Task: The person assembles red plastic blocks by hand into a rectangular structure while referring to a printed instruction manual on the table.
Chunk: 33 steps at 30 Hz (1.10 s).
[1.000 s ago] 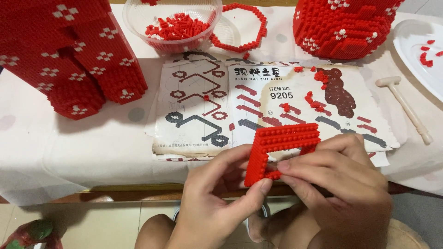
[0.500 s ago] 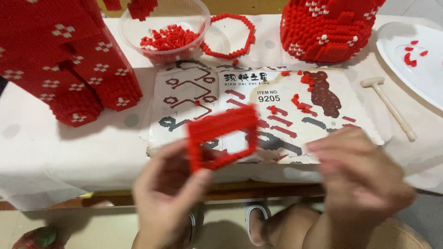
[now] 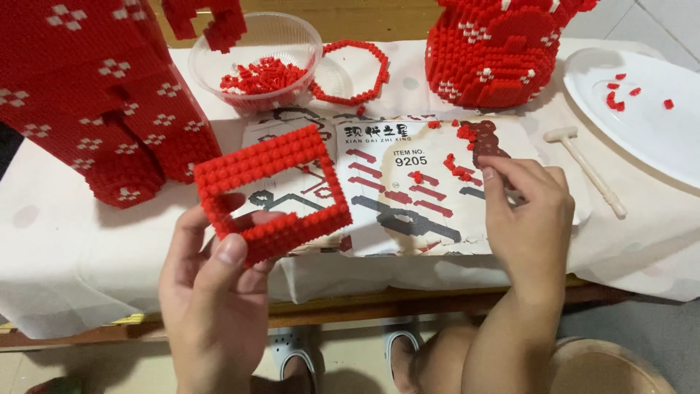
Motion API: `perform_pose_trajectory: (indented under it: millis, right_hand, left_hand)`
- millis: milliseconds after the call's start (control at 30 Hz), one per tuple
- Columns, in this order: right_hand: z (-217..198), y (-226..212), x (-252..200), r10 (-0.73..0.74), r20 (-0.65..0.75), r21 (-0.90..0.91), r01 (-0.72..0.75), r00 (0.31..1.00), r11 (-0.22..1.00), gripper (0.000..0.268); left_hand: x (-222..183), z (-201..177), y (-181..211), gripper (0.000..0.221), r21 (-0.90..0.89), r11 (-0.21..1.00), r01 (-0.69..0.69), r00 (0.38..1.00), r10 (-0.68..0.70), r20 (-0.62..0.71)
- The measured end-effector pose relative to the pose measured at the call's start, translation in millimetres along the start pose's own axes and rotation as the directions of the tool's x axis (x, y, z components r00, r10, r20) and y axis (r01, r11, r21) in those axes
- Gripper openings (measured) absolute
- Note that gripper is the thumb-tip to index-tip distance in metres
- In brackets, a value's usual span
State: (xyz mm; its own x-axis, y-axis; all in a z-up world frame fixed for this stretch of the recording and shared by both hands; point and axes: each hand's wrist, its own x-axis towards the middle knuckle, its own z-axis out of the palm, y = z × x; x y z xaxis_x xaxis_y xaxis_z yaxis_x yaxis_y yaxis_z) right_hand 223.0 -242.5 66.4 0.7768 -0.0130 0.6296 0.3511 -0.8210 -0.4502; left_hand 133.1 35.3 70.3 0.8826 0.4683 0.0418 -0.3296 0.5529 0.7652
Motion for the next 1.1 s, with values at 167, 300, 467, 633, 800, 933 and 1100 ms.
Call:
perform_pose_trajectory:
  millis: [167, 300, 467, 633, 800, 933, 1100]
  right_hand:
    - [-1.2, 22.0, 5.5, 0.068, -0.002, -0.042, -0.068, 0.998, 0.997, 0.02]
    - [-13.1, 27.8, 29.9, 0.159, 0.044, -0.154, -0.151, 0.986, 0.977, 0.021]
    - [-1.8, 26.7, 85.9, 0.226, 0.332, -0.324, -0.114, 0.916, 0.939, 0.036]
    - [9.4, 5.5, 105.9, 0.414, 0.497, -0.479, -0.158, 0.763, 0.864, 0.037]
    - [15.0, 10.7, 100.1, 0.34, 0.509, -0.345, -0.174, 0.791, 0.922, 0.034]
    - [19.7, 15.0, 99.3, 0.295, 0.505, -0.302, -0.155, 0.811, 0.941, 0.03]
    - [16.7, 5.0, 101.6, 0.321, 0.537, -0.338, -0.149, 0.78, 0.929, 0.028]
  left_hand:
    - [7.3, -14.1, -7.9, 0.042, -0.088, 0.995, 0.038, 0.998, -0.033, 0.062]
    - [19.8, -21.0, -7.1, 0.041, -0.078, 0.992, 0.099, 0.994, -0.095, 0.049]
    - [26.3, -31.5, -5.9, 0.035, -0.172, 0.977, 0.127, 0.99, -0.113, 0.087]
    - [22.1, -35.5, -4.3, 0.042, -0.2, 0.97, 0.139, 0.982, -0.11, 0.153]
    - [18.5, -38.5, -11.3, 0.033, -0.221, 0.963, 0.153, 0.972, -0.106, 0.209]
    - [11.1, -33.3, -11.3, 0.036, -0.256, 0.951, 0.171, 0.966, -0.11, 0.234]
    - [7.1, -30.6, -5.1, 0.041, -0.111, 0.952, 0.284, 0.939, -0.253, 0.235]
